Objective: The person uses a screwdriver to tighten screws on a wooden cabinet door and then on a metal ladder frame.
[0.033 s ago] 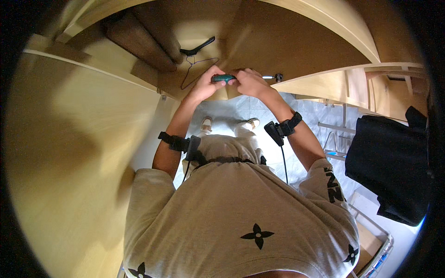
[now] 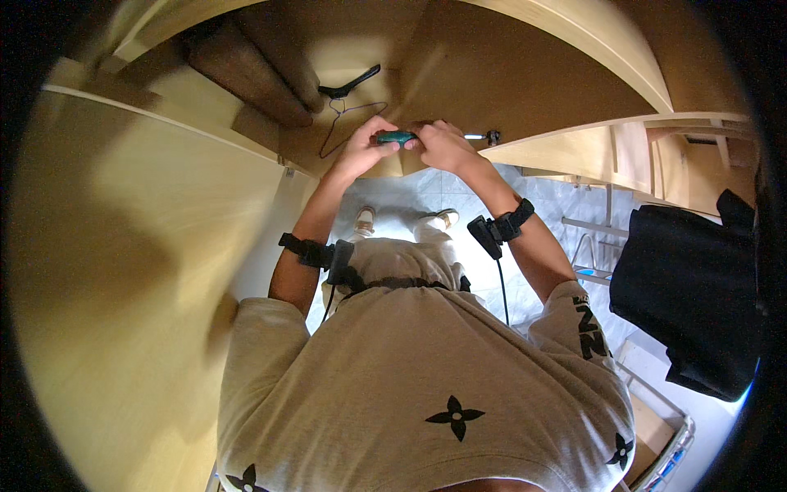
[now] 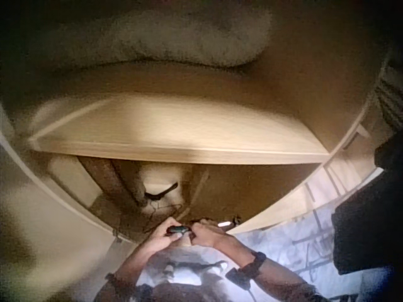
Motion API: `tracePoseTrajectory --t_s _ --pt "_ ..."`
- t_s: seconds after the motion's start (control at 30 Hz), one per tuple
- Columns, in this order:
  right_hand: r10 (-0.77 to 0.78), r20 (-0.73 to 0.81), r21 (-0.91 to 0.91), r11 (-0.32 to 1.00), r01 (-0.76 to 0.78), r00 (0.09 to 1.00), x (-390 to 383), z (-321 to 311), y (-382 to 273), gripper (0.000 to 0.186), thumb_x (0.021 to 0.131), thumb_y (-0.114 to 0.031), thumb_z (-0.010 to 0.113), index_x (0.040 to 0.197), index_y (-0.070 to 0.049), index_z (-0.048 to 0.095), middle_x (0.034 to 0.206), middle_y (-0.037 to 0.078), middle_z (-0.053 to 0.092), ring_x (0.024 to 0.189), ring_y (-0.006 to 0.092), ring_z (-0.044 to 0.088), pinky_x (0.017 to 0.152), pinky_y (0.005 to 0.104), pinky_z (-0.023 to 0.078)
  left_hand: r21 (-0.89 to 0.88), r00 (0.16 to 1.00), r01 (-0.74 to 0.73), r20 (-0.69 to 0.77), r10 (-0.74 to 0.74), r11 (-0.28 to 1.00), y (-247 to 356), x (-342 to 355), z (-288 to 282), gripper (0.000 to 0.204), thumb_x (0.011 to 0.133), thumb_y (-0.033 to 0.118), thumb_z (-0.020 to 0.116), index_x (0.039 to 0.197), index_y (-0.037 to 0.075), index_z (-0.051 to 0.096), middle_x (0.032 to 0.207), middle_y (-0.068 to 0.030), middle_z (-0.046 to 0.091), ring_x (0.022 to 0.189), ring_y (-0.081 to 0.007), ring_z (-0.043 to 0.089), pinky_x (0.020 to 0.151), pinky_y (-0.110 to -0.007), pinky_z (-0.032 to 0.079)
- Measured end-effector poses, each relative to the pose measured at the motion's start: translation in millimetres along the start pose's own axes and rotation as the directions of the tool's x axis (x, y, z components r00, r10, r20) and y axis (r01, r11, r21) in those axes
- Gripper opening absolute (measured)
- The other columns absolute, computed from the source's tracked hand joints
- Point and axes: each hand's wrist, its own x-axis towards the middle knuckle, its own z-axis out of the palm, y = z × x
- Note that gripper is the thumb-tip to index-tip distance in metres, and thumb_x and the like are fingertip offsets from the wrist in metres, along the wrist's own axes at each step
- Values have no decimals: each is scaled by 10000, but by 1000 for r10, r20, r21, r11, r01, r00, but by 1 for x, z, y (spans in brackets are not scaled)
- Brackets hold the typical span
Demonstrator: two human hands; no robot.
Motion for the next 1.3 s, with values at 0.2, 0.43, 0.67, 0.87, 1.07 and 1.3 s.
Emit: tracePoseTrajectory --t_s 0.2,0.43,0.67,0.87,1.07,1.3 --pt "-122 -59 -174 979 110 991 -3 4 2 324 826 -240 574 1043 0 562 913 244 602 862 389 565 839 465 406 -429 773 628 246 -585 650 18 3 -6 275 930 300 488 914 27 519 595 -6 502 529 -96 473 521 -236 411" --pt "20 50 -2 1000 -19 999 5 -1 -1 396 823 -272 574 1094 12 520 996 249 598 998 408 534 851 477 394 -224 991 122 -22 -131 967 4 -6 12 223 954 258 457 970 38 484 704 -29 535 568 -96 467 540 -246 420" --pt "-167 -95 -208 968 144 981 0 0 -4 330 816 -217 585 1038 23 542 1014 228 594 986 398 542 828 460 412 -336 809 588 254 -530 736 17 3 -6 275 937 320 471 876 63 547 646 -3 531 591 -87 474 569 -200 396" --pt "-92 -15 66 993 93 996 9 -12 -7 276 803 -235 607 982 -25 617 903 254 614 901 395 591 789 489 450 -186 986 159 -29 -167 970 26 -1 6 272 931 311 485 909 45 535 672 10 505 614 -74 460 565 -215 369" --pt "-140 -56 -191 973 127 989 6 8 3 271 779 -235 637 959 -32 630 870 238 628 897 388 597 818 482 446 -353 828 560 198 -525 750 31 5 -8 289 930 325 487 925 40 533 688 13 501 619 -67 454 547 -207 364" --pt "-80 103 135 989 66 991 13 -9 5 303 750 -231 621 973 -25 628 874 238 625 874 369 604 795 455 463 -45 946 317 80 -313 947 18 -5 0 199 892 232 560 924 37 538 718 -46 527 672 -124 498 593 -261 417"
